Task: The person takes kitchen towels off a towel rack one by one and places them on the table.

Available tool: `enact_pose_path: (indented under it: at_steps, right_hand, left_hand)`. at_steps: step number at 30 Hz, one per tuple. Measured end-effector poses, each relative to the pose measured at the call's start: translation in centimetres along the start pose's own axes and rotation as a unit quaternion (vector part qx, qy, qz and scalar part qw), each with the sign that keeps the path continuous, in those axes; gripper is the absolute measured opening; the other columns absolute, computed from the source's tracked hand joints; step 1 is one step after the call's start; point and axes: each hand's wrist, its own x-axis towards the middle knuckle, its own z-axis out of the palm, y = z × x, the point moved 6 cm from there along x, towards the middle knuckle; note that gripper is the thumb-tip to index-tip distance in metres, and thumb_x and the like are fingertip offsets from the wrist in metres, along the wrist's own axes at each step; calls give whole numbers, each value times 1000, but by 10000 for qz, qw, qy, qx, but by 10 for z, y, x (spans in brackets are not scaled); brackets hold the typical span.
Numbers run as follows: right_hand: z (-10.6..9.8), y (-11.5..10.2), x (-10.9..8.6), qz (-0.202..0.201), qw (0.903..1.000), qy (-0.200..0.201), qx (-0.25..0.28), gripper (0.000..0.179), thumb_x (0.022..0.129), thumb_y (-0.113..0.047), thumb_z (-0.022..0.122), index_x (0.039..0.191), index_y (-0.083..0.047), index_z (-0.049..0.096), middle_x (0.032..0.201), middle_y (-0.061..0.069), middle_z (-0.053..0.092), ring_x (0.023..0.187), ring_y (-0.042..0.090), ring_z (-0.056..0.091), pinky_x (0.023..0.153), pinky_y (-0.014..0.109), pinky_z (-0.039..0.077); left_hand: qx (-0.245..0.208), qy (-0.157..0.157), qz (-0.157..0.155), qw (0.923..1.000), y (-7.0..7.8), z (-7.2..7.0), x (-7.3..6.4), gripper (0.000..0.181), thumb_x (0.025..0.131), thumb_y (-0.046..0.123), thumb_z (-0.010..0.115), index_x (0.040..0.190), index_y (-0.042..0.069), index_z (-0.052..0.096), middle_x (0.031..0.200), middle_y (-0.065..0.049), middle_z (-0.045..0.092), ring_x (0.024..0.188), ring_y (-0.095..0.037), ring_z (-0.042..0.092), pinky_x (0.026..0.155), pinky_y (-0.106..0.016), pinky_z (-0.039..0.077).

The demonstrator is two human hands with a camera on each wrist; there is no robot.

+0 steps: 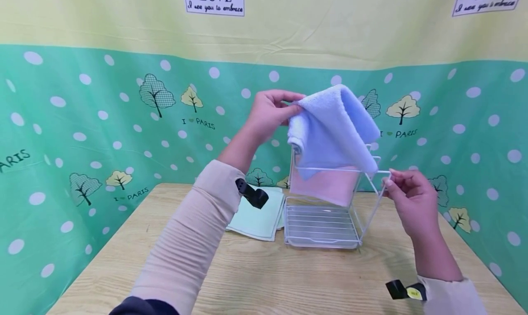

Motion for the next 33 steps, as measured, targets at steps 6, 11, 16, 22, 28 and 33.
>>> enact_pose_path:
  at_steps: [6,11,16,22,28,33]
  right_hand:
    - [1,-2,0,-54,10000,-10,40,17,91,4,64,108,3,62,96,7,60,81,14,59,71,20,56]
    - [1,0,-1,19,10000,3,15,18,91,2,65,109,2,63,96,5,61,81,13,59,71,20,56]
    - [0,0,0,21,10000,8,81,18,91,3,64,108,3,62,95,6,61,81,14,60,71,20,56]
    - [0,1,0,92,9999,52,34,18,91,3,65,109,0,64,96,5,62,81,13,61,71,19,55]
    - [-1,2,0,89,9999,69,-10,18,91,2,65,109,1,63,97,5,62,82,13,61,71,19,55]
    - [-1,2,0,65,10000,69,-10,19,91,3,65,109,1,63,96,5,62,82,13,61,71,19,55]
  left_hand:
    - [-378,66,17,9993,4,-10,-3,23,84,-6,72,107,-6,71,92,-16,71,73,-20,66,66,-35,59]
    - [-626,196,63,9978,6,-18,-6,22,84,-8,71,106,-7,71,93,-17,71,75,-22,69,68,-36,59]
    - [-915,337,299,9948,10,-27,-11,20,85,-9,70,104,-7,71,91,-16,71,73,-22,69,67,-36,59]
    - [-1373,594,373,9880,10,-40,-15,19,84,-12,68,103,-8,70,92,-16,70,77,-23,70,70,-36,59]
    - [-1664,855,344,9817,10,-55,-19,17,84,-13,68,96,-3,74,92,-17,71,80,-24,70,71,-36,59]
    - [-1735,970,416,9792,11,-68,-23,17,83,-13,69,93,0,76,91,-16,72,80,-24,70,72,-36,59]
